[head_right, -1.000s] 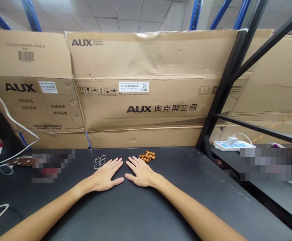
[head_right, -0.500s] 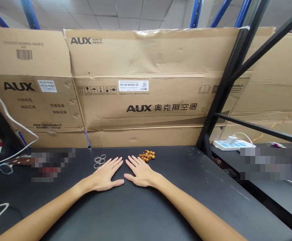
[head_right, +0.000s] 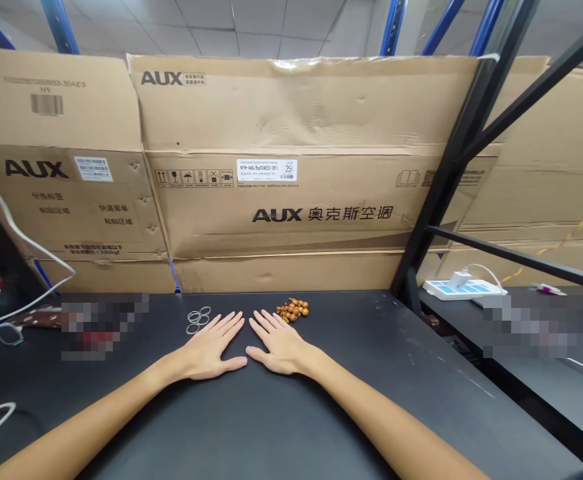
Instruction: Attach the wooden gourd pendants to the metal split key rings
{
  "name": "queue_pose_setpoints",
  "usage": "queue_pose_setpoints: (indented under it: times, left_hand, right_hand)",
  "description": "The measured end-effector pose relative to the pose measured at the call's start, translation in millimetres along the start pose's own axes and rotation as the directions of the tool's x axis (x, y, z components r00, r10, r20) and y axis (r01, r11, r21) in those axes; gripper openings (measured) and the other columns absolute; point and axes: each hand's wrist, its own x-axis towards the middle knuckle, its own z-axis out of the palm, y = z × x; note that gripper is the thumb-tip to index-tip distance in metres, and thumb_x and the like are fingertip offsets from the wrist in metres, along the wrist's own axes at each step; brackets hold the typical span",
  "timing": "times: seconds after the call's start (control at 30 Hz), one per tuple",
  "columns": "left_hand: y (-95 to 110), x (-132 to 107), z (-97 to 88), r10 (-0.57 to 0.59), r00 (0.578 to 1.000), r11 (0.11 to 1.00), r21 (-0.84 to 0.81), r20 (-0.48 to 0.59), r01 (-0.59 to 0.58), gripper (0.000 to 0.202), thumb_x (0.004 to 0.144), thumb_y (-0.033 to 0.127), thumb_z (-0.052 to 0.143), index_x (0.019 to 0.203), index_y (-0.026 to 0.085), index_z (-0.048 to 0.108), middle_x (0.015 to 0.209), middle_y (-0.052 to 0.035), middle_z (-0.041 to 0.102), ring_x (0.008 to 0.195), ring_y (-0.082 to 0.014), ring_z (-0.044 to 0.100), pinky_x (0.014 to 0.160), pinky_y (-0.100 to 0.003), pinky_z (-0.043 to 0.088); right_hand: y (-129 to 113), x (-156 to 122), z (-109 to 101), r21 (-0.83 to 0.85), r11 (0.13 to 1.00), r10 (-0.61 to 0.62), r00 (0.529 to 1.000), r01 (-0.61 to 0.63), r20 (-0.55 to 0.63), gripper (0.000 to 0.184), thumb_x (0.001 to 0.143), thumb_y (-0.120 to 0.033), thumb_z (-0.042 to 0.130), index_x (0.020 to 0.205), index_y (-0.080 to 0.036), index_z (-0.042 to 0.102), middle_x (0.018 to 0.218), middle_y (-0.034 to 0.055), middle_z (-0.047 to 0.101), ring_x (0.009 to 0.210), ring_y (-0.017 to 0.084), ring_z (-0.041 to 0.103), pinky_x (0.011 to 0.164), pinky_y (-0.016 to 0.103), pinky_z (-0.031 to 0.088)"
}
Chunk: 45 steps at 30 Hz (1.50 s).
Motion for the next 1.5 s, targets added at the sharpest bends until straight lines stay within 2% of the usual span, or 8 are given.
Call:
queue_pose_setpoints:
  times: [0.17, 0.4, 0.73, 0.93, 1.17, 1.37, 1.5]
  left_hand:
    - [0.4, 0.5, 0.1, -0.011, 1.000, 1.000, 0.009, 0.011, 0.011, 0.085, 0.083, 0.071, 0.035, 0.149, 0.021, 0.018, 0.154, -0.0074, 0.016, 0.142, -0.0249, 0.013, 0.116, -0.042, 0.008]
    - [0.3, 0.1, 0.5, -0.011, 1.000, 1.000, 0.001, -0.001, 0.011, 0.083, 0.083, 0.071, 0.036, 0.148, 0.023, 0.018, 0.154, -0.0063, 0.015, 0.142, -0.0248, 0.014, 0.116, -0.041, 0.008]
    - [-1.7, -0.1, 2.2, -0.007, 1.000, 1.000, 0.022, -0.001, 0.007, 0.084, 0.084, 0.071, 0.034, 0.149, 0.020, 0.017, 0.154, -0.0060, 0.016, 0.143, -0.0245, 0.013, 0.117, -0.041, 0.009]
    - [-1.8, 0.0, 1.4, -0.013, 1.000, 1.000, 0.022, 0.011, 0.012, 0.085, 0.083, 0.071, 0.034, 0.149, 0.020, 0.018, 0.154, -0.0066, 0.015, 0.143, -0.0248, 0.013, 0.117, -0.041, 0.008]
    - [-1.0, -0.1, 0.3, -0.012, 1.000, 0.999, 0.032, 0.023, 0.012, 0.084, 0.084, 0.071, 0.033, 0.149, 0.020, 0.016, 0.154, -0.0072, 0.014, 0.143, -0.0250, 0.013, 0.116, -0.041, 0.008]
    - [-0.9, 0.4, -0.1, -0.007, 1.000, 0.999, 0.044, 0.026, 0.006, 0.085, 0.084, 0.071, 0.032, 0.149, 0.018, 0.016, 0.154, -0.0077, 0.014, 0.143, -0.0249, 0.013, 0.116, -0.041, 0.008]
    - [-1.3, 0.4, 1.0, 0.002, 1.000, 0.999, 0.040, 0.010, -0.003, 0.083, 0.084, 0.069, 0.033, 0.149, 0.020, 0.016, 0.154, -0.0073, 0.016, 0.142, -0.0251, 0.014, 0.116, -0.041, 0.009]
  right_hand:
    - [0.3, 0.8, 0.2, -0.001, 1.000, 0.009, 1.000, -0.009, -0.011, 0.071, 0.093, -0.062, 0.024, 0.148, -0.017, 0.020, 0.154, 0.0059, 0.013, 0.143, 0.023, 0.008, 0.117, 0.039, 0.009]
    - [4.9, 4.6, -1.1, -0.011, 0.999, 0.035, 0.999, -0.035, -0.007, 0.069, 0.093, -0.061, 0.023, 0.147, -0.018, 0.021, 0.154, 0.0061, 0.013, 0.143, 0.022, 0.008, 0.117, 0.040, 0.010]
    - [-6.5, -0.3, -0.6, -0.032, 0.999, -0.025, 1.000, 0.024, -0.019, 0.067, 0.095, -0.057, 0.022, 0.148, -0.017, 0.019, 0.154, 0.0076, 0.011, 0.143, 0.024, 0.003, 0.117, 0.042, 0.008]
    - [7.4, 3.3, 1.2, -0.099, 0.994, 0.038, 0.997, -0.045, -0.067, 0.068, 0.094, -0.060, 0.023, 0.147, -0.018, 0.023, 0.154, 0.0093, 0.014, 0.142, 0.028, 0.002, 0.115, 0.048, 0.005]
    - [8.5, 1.4, 1.0, -0.028, 0.997, 0.077, 0.997, -0.078, -0.030, 0.070, 0.093, -0.062, 0.023, 0.148, -0.020, 0.021, 0.155, 0.0084, 0.013, 0.142, 0.028, 0.004, 0.115, 0.045, 0.010]
    - [-4.9, -3.4, 0.2, 0.037, 0.999, 0.000, 1.000, 0.001, -0.014, 0.068, 0.094, -0.059, 0.028, 0.148, -0.018, 0.021, 0.155, 0.0091, 0.013, 0.142, 0.028, 0.007, 0.116, 0.045, 0.012]
    - [-7.4, -3.8, 2.5, 0.025, 0.997, -0.072, 0.991, 0.075, -0.115, 0.060, 0.096, -0.051, 0.031, 0.146, -0.018, 0.026, 0.154, 0.0083, 0.019, 0.142, 0.026, 0.010, 0.116, 0.044, 0.017]
